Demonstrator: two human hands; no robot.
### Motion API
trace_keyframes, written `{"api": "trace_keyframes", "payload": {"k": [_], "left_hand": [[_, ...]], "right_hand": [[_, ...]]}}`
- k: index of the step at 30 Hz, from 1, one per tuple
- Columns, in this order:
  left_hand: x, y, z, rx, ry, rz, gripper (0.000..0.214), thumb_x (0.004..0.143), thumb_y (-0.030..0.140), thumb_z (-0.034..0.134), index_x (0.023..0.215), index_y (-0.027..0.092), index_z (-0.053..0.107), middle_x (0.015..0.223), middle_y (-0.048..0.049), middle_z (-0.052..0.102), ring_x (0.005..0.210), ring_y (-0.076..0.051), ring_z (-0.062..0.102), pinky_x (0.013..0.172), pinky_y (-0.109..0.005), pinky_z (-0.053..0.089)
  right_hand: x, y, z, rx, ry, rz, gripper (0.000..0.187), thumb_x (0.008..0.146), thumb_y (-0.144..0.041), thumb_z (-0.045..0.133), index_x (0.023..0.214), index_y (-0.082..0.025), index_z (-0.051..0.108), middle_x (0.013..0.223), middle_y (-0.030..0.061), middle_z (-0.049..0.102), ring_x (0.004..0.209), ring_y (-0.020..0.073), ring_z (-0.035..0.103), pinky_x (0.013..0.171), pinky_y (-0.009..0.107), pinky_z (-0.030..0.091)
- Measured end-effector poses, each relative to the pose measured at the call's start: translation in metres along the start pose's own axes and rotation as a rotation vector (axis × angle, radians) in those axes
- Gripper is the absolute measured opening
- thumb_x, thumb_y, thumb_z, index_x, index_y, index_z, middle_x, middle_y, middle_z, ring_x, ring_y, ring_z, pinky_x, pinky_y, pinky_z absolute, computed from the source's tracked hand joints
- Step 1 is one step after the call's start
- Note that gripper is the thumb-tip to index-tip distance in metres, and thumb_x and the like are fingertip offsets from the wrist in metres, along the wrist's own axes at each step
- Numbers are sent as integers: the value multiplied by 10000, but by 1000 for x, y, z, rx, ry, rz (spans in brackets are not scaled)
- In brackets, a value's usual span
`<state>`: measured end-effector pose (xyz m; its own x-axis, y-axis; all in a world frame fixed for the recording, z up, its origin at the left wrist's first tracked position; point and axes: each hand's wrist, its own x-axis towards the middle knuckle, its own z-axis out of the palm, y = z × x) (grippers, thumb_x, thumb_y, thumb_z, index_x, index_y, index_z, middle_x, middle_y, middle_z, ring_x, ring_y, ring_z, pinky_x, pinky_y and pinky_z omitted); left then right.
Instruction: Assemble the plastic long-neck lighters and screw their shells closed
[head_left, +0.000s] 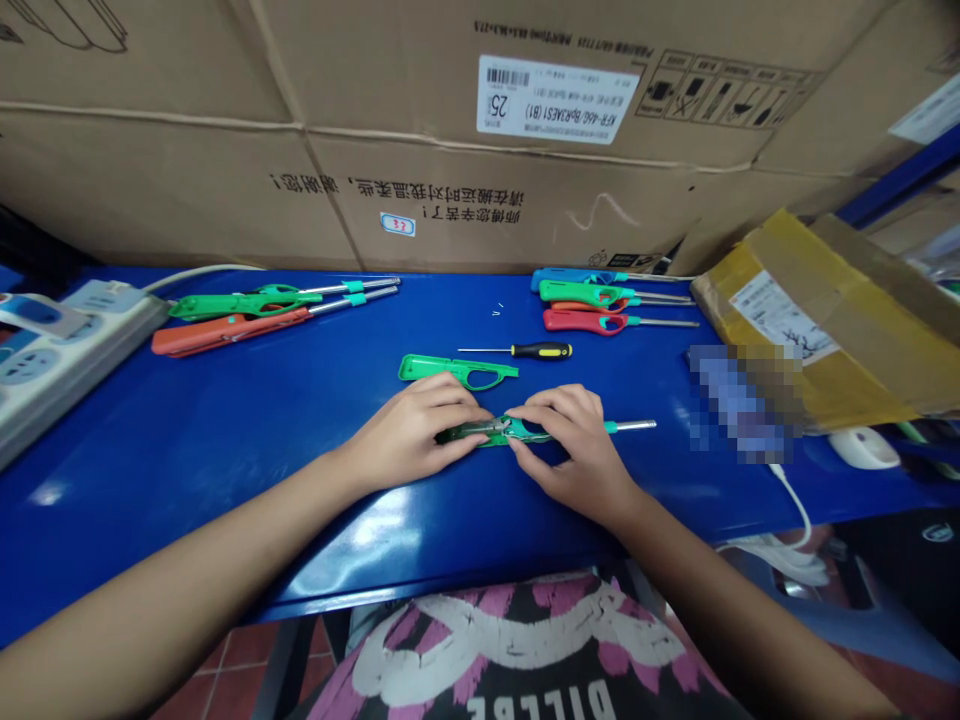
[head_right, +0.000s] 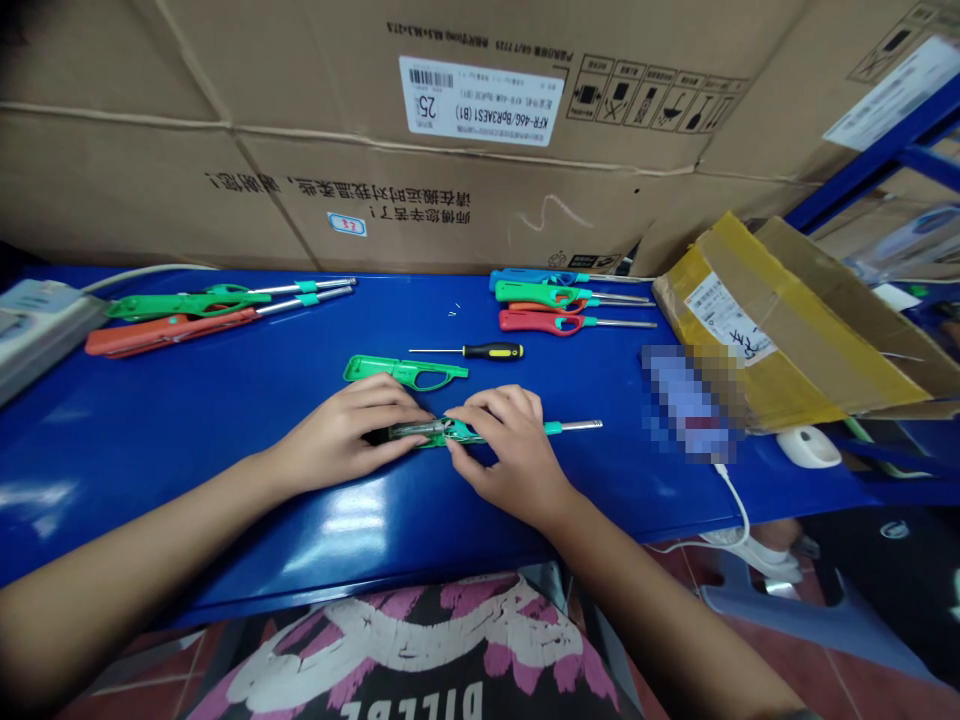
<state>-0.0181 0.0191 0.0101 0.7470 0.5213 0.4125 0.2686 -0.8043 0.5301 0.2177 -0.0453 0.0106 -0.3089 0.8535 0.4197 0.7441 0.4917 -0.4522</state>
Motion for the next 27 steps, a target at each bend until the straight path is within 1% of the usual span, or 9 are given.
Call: {"api": "trace_keyframes", "payload": {"k": [3,6,10,14,16,20,24,27], "left_hand": [[0,-1,-2,-4,-37,-16,189,957,277,642,1094,180,727,992,-68,739,945,-208,631,868,-371,532],[0,-2,-5,-9,-79,-27,208,961,291,632,1114,185,725,1014,-73,722,957,-209,634,881,-373,524],[1,-2,-10,-21,-142,-9,269,931,348,678,1144,188,718,1068,-79,695,985,-215,635,919,-380,514],[2,-2,-16,-45,-130,-4,212,960,291,616,1104,181,725,1050,-80,689,981,-206,638,913,-366,516],[2,-2,-19,-45,-135,0,199,954,279,616,1085,178,726,1038,-78,687,974,-202,639,905,-356,519],[2,-3,-21,45,-159,16,179,918,312,673,1015,173,729,1021,-71,686,965,-207,641,908,-359,513],[2,-3,-22,108,-154,16,140,934,288,637,917,170,710,979,-57,692,928,-193,641,884,-344,509],[2,-2,-24,143,-153,11,142,929,295,641,910,168,702,963,-52,696,914,-195,644,872,-344,506]], "right_hand": [[0,2,2,-20,-30,-22,163,893,-258,684,1054,-252,710,1022,39,689,982,223,581,891,411,379],[0,3,3,-33,-62,-42,145,908,-261,673,1045,-264,722,1037,35,691,988,221,579,895,413,373],[0,3,3,-39,-79,-56,131,918,-267,666,1031,-266,732,1048,37,687,995,221,573,894,410,369],[-1,3,3,-55,-93,-64,178,930,-293,657,1092,-271,728,1103,51,677,1034,232,564,907,413,375],[-2,3,3,-68,-104,-76,207,941,-315,646,1128,-269,721,1154,61,670,1065,240,558,928,422,375],[-3,3,4,-92,-128,-97,241,958,-338,625,1174,-270,707,1203,70,657,1098,247,548,945,430,376],[-3,3,4,-88,-134,-89,240,965,-334,615,1179,-270,703,1210,70,652,1097,242,545,941,423,381],[-3,4,4,-86,-145,-80,253,962,-336,617,1195,-277,697,1215,72,646,1096,246,543,939,426,385]]}}
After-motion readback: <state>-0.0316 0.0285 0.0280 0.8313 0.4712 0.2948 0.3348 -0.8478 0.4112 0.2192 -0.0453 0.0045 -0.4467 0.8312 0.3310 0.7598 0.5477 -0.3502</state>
